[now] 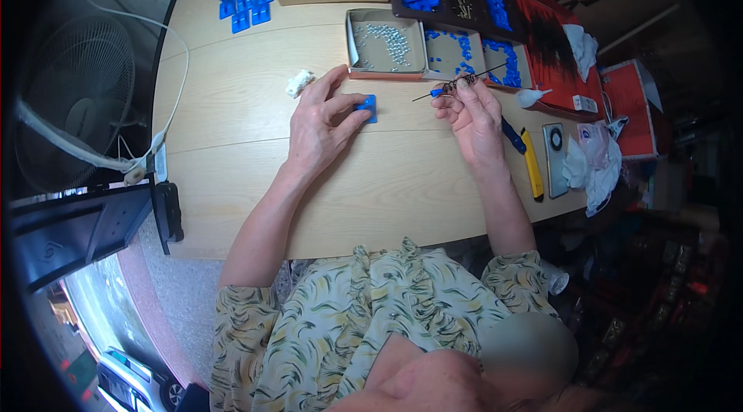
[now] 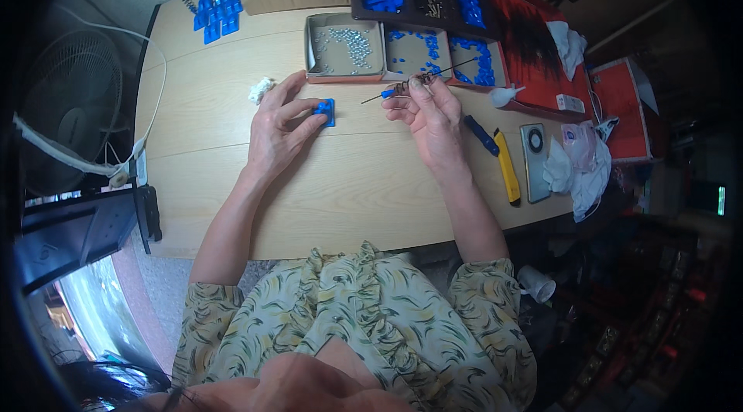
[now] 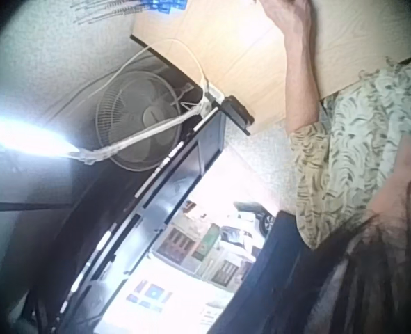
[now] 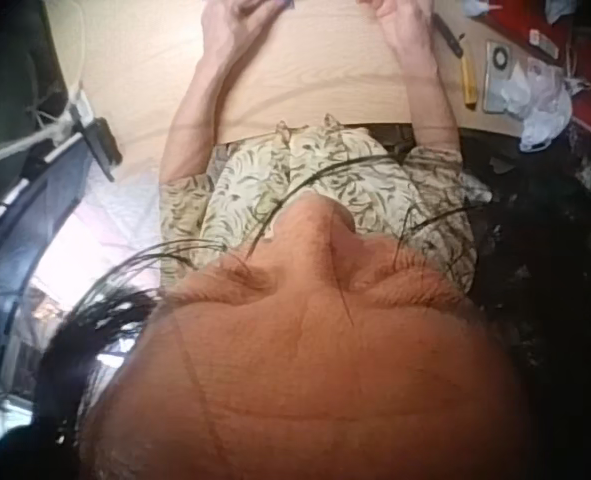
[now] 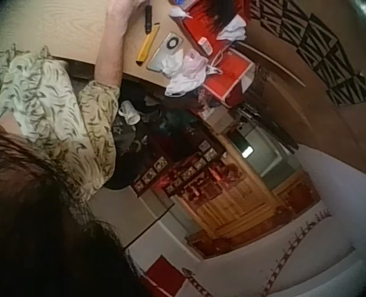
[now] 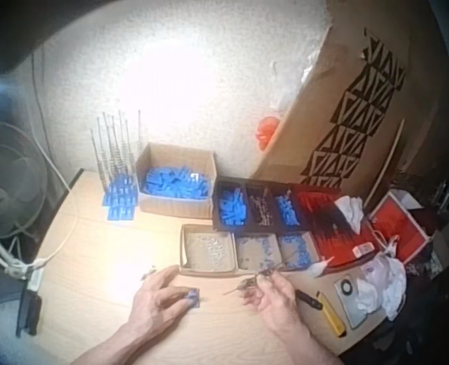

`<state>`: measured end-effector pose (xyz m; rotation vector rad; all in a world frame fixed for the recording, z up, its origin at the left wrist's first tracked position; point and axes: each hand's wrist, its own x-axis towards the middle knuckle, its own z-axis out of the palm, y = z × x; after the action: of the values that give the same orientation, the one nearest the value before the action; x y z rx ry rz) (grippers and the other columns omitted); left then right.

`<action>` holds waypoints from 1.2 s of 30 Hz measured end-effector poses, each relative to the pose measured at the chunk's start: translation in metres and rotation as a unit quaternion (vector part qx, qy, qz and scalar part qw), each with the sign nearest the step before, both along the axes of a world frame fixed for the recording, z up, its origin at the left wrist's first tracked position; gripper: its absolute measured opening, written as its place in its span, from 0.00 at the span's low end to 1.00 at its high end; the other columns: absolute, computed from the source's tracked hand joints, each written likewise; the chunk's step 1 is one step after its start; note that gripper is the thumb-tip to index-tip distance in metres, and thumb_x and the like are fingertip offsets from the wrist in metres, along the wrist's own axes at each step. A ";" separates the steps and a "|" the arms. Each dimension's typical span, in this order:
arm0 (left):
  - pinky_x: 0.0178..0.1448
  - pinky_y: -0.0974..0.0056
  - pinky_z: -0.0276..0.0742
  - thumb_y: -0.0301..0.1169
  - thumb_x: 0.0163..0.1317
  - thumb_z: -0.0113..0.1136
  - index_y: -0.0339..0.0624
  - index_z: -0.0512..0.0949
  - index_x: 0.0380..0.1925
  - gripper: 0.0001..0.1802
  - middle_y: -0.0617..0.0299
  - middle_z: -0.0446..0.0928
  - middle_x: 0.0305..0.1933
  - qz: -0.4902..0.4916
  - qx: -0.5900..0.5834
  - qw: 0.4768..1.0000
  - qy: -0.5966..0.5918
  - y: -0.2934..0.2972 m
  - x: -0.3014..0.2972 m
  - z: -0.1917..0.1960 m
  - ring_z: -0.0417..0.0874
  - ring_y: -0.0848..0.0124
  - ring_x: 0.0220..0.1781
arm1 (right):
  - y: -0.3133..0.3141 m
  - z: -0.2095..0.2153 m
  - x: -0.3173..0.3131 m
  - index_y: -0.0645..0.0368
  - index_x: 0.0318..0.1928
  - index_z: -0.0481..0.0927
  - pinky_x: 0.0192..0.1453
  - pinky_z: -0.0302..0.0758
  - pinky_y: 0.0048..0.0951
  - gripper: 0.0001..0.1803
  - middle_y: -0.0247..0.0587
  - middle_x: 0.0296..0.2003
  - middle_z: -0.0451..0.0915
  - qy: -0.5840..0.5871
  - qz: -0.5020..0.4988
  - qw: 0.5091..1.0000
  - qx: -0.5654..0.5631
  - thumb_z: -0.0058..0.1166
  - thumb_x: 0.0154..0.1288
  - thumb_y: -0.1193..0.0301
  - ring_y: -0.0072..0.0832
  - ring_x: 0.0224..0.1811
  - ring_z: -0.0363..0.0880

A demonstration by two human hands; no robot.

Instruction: The person works on a blue plastic part with a screwdriver, applies glue onto the part from a bottle, and attaches a coiled wire spring to the part by hand.

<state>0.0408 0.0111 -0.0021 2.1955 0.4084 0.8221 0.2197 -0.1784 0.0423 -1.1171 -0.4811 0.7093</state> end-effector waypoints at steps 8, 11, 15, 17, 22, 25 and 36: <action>0.45 0.63 0.83 0.30 0.56 0.75 0.44 0.89 0.42 0.13 0.61 0.79 0.48 -0.022 -0.029 0.999 0.015 0.003 -0.007 0.002 0.82 0.68 0.46 | 0.031 0.021 -0.029 0.63 0.52 0.71 0.40 0.84 0.27 0.12 0.50 0.42 0.83 -0.149 0.006 0.988 -0.037 0.51 0.78 0.68 0.31 0.37 0.87; 0.44 0.63 0.84 0.30 0.56 0.75 0.44 0.89 0.42 0.13 0.60 0.80 0.47 -0.026 -0.022 0.999 0.015 0.004 -0.008 0.002 0.83 0.67 0.46 | 0.043 0.024 -0.036 0.67 0.51 0.69 0.40 0.85 0.25 0.11 0.49 0.38 0.82 -0.200 -0.001 0.978 -0.053 0.50 0.78 0.71 0.29 0.36 0.86; 0.49 0.60 0.79 0.35 0.57 0.74 0.48 0.89 0.41 0.12 0.63 0.80 0.44 -0.023 -0.054 0.998 0.000 0.003 -0.006 0.001 0.80 0.67 0.45 | 0.053 0.021 -0.039 0.67 0.51 0.68 0.39 0.84 0.24 0.10 0.47 0.37 0.82 -0.228 0.006 0.972 -0.063 0.50 0.78 0.73 0.27 0.36 0.86; 0.49 0.60 0.79 0.35 0.57 0.74 0.48 0.89 0.41 0.12 0.63 0.80 0.44 -0.025 -0.052 0.998 0.003 0.003 -0.006 0.002 0.80 0.67 0.45 | 0.056 0.018 -0.037 0.67 0.51 0.68 0.38 0.83 0.23 0.10 0.46 0.36 0.82 -0.241 0.006 0.968 -0.066 0.50 0.78 0.74 0.25 0.35 0.86; 0.49 0.60 0.79 0.35 0.56 0.74 0.48 0.89 0.41 0.12 0.64 0.80 0.44 -0.021 -0.047 0.999 0.018 0.004 -0.006 0.002 0.80 0.67 0.45 | 0.059 0.017 -0.036 0.67 0.51 0.68 0.38 0.83 0.22 0.09 0.45 0.36 0.82 -0.245 0.019 0.966 -0.077 0.50 0.78 0.74 0.23 0.35 0.85; 0.44 0.61 0.82 0.31 0.56 0.74 0.44 0.89 0.43 0.13 0.61 0.81 0.46 -0.025 -0.009 1.000 0.014 0.005 -0.007 0.003 0.82 0.67 0.45 | 0.060 0.017 -0.036 0.67 0.51 0.68 0.38 0.82 0.21 0.09 0.44 0.36 0.81 -0.249 0.026 0.965 -0.084 0.50 0.78 0.74 0.23 0.34 0.85; 0.49 0.58 0.80 0.34 0.55 0.74 0.46 0.89 0.40 0.12 0.63 0.80 0.43 -0.019 -0.042 0.999 0.002 0.004 -0.006 -0.003 0.81 0.65 0.45 | 0.059 0.019 -0.041 0.67 0.53 0.68 0.41 0.83 0.23 0.11 0.45 0.41 0.81 -0.321 0.054 0.942 -0.086 0.52 0.76 0.78 0.21 0.36 0.83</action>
<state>0.0350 0.0153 -0.0047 2.1199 0.3958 0.7677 0.1787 -0.1194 0.0613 -1.4962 -1.0565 0.4725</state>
